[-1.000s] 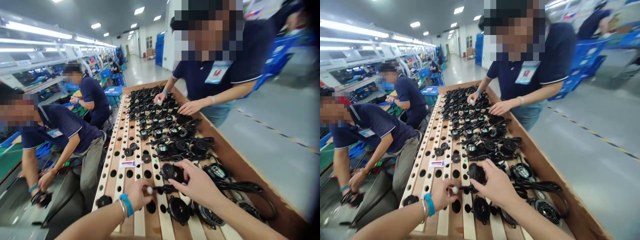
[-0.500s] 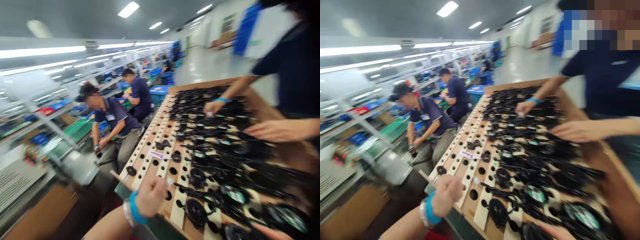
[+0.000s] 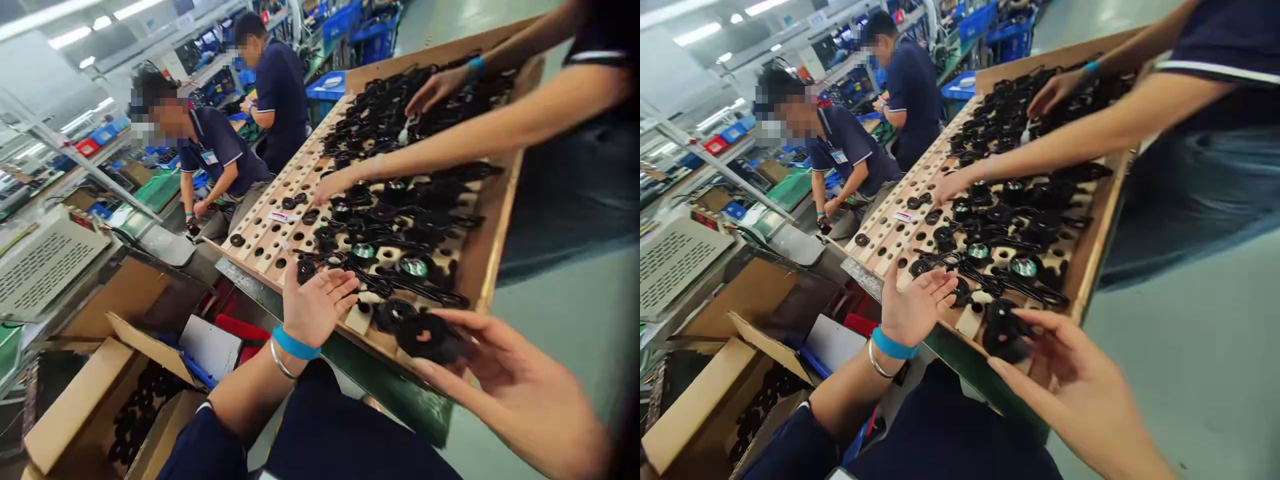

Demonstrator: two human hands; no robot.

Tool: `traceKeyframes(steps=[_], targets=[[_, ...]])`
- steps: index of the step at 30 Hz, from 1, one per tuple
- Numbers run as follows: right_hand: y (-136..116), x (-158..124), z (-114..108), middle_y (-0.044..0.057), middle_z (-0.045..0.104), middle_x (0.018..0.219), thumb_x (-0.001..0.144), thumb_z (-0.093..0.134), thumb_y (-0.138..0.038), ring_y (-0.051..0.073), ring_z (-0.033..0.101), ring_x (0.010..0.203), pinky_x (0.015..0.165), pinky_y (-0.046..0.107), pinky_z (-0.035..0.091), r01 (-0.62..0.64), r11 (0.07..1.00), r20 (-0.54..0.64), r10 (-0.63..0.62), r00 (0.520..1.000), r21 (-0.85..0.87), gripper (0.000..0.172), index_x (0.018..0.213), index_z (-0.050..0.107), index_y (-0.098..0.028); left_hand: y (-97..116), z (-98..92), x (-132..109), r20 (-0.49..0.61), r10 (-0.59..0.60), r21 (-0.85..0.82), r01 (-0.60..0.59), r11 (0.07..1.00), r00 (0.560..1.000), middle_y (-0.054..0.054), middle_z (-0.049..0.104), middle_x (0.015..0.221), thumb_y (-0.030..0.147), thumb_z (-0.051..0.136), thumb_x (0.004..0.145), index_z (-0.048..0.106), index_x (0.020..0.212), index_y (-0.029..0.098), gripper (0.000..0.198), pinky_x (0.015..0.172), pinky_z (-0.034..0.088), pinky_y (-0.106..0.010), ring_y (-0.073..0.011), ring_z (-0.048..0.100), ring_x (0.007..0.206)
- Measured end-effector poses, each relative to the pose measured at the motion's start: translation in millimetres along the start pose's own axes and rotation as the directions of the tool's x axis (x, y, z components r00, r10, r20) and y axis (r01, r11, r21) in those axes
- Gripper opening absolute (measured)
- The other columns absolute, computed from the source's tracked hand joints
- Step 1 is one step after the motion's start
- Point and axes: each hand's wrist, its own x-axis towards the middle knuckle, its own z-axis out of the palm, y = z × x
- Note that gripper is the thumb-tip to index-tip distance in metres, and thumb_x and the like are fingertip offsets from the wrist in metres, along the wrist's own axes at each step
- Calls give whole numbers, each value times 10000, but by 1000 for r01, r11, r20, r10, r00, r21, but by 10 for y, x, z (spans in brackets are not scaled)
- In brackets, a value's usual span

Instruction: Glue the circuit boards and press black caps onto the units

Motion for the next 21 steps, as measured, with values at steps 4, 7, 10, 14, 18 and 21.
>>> traceKeyframes(steps=[4,7,10,14,18,21], targets=[[-162,131,24,66,649,1043,692,705,-484,242,636,917,831,396,560,218,967,47,-214,976,-131,435,1058,589,-279,-122,35,-166,333,98,453,-250,856,938,-127,628,1167,565,794,568,600,1123,160,715,895,509,-374,-264,618,1041],[-126,141,87,68,637,1067,736,679,-420,217,631,944,798,337,562,287,947,130,-270,954,-142,394,1095,613,-275,-97,9,-219,511,94,601,-433,672,855,-86,676,1011,341,839,587,577,1220,164,708,794,533,-313,-185,645,847],[-69,135,136,80,611,1111,763,640,-398,210,631,950,785,321,560,239,959,154,-216,964,-154,382,1126,632,-281,-51,-43,-143,508,42,651,-416,635,860,-71,678,868,312,795,652,597,1198,125,610,681,535,-267,-149,628,726],[-87,363,55,84,598,1164,745,643,-511,250,606,1034,891,378,524,212,953,249,-156,956,-216,484,1183,618,-307,66,-154,31,496,-27,580,-308,754,868,-47,666,808,305,746,682,544,1201,122,586,645,533,-256,-134,624,686],[9,1017,-92,86,577,1227,861,480,-520,231,573,1078,966,383,468,309,823,205,-238,949,-476,447,1187,603,-239,357,-327,223,404,49,708,-346,615,914,-44,648,874,260,744,658,557,1156,148,544,683,510,-248,-120,590,730],[221,1559,-78,125,611,1183,903,334,-446,268,529,1114,979,446,423,308,659,214,-222,951,-686,478,1122,633,-143,557,-430,414,372,108,769,-371,520,922,-52,626,915,275,723,655,563,1152,158,535,696,495,-255,-131,559,774]])
